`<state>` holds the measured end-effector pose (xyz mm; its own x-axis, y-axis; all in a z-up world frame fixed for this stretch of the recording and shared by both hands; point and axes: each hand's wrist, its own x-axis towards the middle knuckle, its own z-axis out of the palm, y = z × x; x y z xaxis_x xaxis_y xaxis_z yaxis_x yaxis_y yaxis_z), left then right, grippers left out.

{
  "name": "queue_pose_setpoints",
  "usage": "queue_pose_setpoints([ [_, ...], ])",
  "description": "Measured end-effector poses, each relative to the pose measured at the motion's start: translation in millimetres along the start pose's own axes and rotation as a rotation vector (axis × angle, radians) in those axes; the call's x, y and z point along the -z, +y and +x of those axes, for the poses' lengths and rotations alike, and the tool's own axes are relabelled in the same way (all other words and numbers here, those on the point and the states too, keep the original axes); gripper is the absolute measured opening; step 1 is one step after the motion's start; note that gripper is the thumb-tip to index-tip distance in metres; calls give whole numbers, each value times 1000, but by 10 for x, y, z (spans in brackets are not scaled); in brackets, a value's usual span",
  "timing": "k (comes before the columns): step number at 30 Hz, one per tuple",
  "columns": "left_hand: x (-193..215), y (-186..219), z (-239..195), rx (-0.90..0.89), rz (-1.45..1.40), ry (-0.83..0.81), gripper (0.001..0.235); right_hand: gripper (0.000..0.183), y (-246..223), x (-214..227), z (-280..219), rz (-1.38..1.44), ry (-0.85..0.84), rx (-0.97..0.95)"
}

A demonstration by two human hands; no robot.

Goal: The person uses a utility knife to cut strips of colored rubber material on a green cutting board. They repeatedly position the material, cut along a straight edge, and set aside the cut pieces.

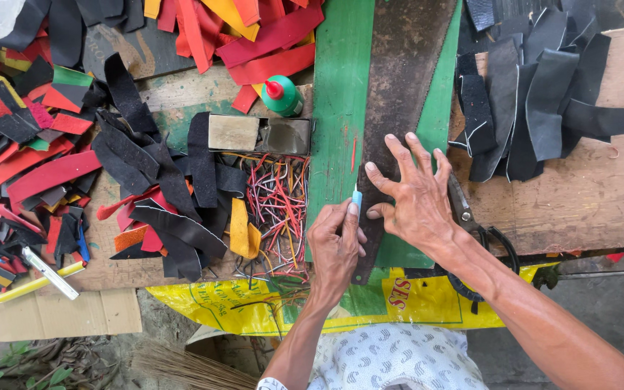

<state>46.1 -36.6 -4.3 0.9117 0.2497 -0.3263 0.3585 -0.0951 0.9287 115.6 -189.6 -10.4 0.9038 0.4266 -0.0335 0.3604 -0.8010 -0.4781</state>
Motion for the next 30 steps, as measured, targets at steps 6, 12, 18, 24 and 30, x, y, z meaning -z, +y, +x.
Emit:
queue_pose_setpoints([
  [6, 24, 47, 0, -26, 99, -5, 24, 63, -19, -13, 8, 1, 14, -4],
  [12, 47, 14, -29, -286, 300, 50, 18, 63, -31, -14, 2, -24, 19, 3],
  [18, 46, -40, -76, -313, 308, 54, 17, 63, -57, -13, 8, -28, 16, -8],
  [24, 73, -100, -169, -361, 351, 46, 16, 61, -63, -13, -2, -52, 10, -9],
  [30, 231, -149, -698, -309, 391, 14, 19, 60, -49, -26, -9, -49, 1, -5],
])
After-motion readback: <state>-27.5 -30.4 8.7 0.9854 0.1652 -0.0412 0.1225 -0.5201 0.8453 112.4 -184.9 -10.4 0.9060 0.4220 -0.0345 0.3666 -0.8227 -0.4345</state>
